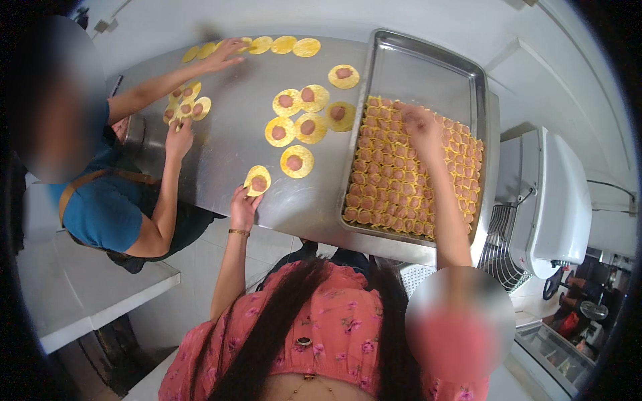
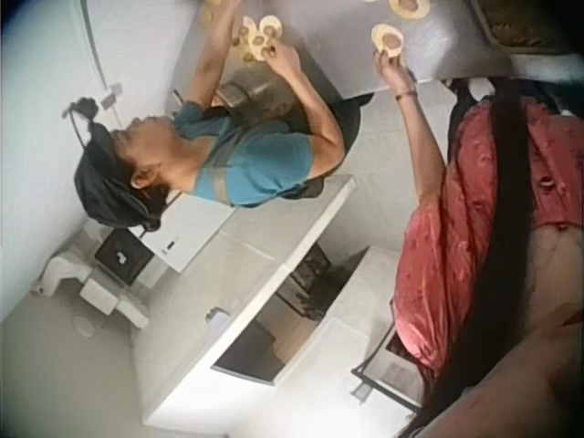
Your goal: The person places a pink filling into yellow pastry shells and folds them closed, then arranges the finished pastries on a metal tray. A coworker assists by preparing additional shells and filling nearby.
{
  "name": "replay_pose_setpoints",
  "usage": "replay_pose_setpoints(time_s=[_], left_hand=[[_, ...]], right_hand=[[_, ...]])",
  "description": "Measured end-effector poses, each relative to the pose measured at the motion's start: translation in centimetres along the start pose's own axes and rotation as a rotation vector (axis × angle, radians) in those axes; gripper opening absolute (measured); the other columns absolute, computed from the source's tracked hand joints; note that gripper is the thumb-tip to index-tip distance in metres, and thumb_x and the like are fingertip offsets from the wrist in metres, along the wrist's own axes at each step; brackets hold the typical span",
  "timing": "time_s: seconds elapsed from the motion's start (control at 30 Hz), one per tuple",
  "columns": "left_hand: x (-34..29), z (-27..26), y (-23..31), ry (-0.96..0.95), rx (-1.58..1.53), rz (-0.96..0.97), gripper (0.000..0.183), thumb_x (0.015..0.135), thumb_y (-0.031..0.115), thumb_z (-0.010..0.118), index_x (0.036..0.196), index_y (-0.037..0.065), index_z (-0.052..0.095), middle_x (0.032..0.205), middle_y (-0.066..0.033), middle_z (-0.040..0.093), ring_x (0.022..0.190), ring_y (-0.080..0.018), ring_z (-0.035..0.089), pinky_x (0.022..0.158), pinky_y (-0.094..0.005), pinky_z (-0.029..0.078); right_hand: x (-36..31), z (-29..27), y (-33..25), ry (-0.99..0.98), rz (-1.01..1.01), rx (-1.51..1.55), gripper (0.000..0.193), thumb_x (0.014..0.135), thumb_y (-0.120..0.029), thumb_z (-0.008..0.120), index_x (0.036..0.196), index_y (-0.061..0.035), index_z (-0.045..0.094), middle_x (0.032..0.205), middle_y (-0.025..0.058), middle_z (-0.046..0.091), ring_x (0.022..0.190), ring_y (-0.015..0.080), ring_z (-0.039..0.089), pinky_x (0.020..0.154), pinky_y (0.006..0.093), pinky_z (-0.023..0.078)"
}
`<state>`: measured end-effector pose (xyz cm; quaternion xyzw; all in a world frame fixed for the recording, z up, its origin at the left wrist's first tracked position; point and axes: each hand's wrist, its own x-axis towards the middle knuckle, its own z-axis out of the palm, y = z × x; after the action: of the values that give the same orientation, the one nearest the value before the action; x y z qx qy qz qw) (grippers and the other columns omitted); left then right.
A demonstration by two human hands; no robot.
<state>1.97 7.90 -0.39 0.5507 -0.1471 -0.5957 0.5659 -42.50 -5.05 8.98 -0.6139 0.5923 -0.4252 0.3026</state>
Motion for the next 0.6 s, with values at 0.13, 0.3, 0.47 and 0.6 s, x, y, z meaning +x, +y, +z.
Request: replay_pose_setpoints(time_s=[0.13,0.3,0.47,0.6], left_hand=[[-0.6,0.9,1.3,-0.161,-0.039,-0.118,0.028,0.091,0.011,0.045,0.117,0.0,0.043,0.118,-0.0159,0.055,0.106,-0.0247,0.06,0.086,-0.0354,0.053],[-2.7,1.1,3.9,-0.464,0.045,-0.293,0.031,0.092,0.01,0.041,0.122,0.0,0.042,0.113,-0.0135,0.057,0.102,-0.022,0.062,0.083,-0.0334,0.054],[-2.8,0.8,4.8,-0.611,0.407,-0.39,0.028,0.094,0.013,0.041,0.119,0.002,0.046,0.11,-0.0091,0.058,0.091,-0.0161,0.062,0.076,-0.0302,0.055],[-1.2,1.6,3.0,-0.611,0.98,-0.187,0.026,0.095,0.012,0.04,0.115,0.001,0.051,0.11,-0.0087,0.057,0.089,-0.0144,0.062,0.073,-0.0301,0.055]], right_hand=[[-7.4,12.9,-6.5,-0.438,0.115,0.238,0.029,0.084,-0.004,0.055,0.112,-0.0056,0.063,0.105,0.0046,0.064,0.097,0.0128,0.059,0.082,0.0277,0.048],[-12.2,21.0,-9.8,-0.466,0.774,0.701,0.031,0.091,-0.021,0.058,0.113,0.0005,0.06,0.104,0.008,0.063,0.088,0.0145,0.061,0.083,0.0263,0.047],[-15.6,22.4,-8.0,-0.391,0.896,0.856,0.024,0.087,-0.016,0.063,0.105,-0.0008,0.062,0.097,0.0057,0.064,0.084,0.0124,0.061,0.074,0.0238,0.049],[-17.8,23.3,-6.3,-0.212,0.75,0.515,0.016,0.083,-0.009,0.063,0.095,0.0013,0.064,0.083,0.0047,0.065,0.074,0.0133,0.062,0.066,0.0262,0.049]])
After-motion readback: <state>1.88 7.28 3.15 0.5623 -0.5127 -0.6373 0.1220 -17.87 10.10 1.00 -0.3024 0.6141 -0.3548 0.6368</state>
